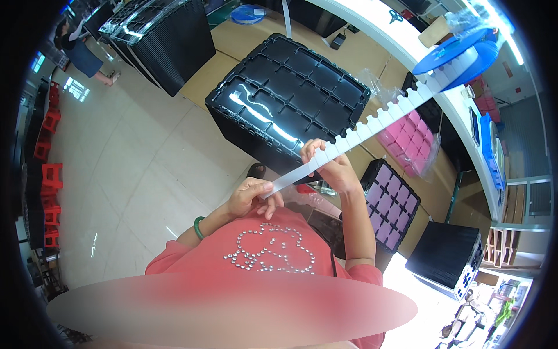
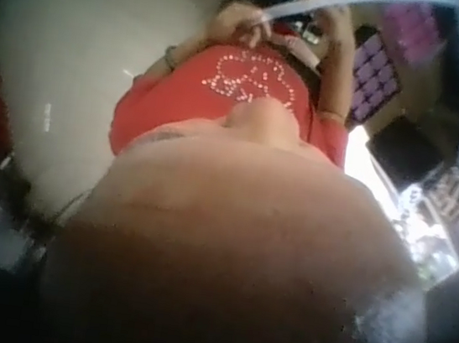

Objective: The person assembles foam pads and black enclosures into plastic trays by hand, then secures the components in place with tape strips from a tape reel.

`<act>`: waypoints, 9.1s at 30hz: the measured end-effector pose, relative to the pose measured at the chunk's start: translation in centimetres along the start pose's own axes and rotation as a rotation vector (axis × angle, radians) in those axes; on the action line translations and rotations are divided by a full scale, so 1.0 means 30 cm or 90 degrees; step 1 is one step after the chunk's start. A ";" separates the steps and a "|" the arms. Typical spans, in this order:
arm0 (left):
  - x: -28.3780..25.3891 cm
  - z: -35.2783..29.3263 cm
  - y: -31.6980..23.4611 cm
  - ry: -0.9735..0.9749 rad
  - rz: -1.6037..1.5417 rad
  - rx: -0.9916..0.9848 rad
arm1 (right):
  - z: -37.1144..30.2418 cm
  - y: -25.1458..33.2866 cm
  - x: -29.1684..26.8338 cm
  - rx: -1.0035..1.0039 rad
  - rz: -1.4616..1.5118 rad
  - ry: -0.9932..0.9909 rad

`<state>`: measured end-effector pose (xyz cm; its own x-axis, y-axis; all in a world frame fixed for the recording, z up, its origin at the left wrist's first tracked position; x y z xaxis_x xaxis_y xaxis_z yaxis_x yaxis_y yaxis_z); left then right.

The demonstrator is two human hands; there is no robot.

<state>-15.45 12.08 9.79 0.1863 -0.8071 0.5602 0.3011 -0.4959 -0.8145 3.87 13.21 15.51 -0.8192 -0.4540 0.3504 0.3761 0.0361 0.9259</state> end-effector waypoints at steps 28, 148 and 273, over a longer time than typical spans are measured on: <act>-0.251 0.145 -0.130 0.058 0.129 0.008 | 0.222 0.228 -0.724 0.231 -1.140 -0.445; -0.216 -0.007 -0.224 0.010 0.113 0.016 | 1.178 0.046 -0.550 0.120 -1.281 -0.137; -0.259 0.496 -0.898 -0.035 0.946 0.544 | -0.056 0.347 -0.033 -0.302 -1.330 -0.632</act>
<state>-11.09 36.49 29.64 0.7704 -0.3606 -0.5258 0.2252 0.9254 -0.3047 9.33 12.53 24.54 0.0854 0.8082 -0.5827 -0.9963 0.0769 -0.0393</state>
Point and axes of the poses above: each hand's wrist, its own z-axis towards the middle knuckle, its own x-axis out of the palm, y = z × x, the point moved 5 cm from there along z, towards the middle knuckle, and after that the axes turned 10 degrees about y, right-handed, at the moved point
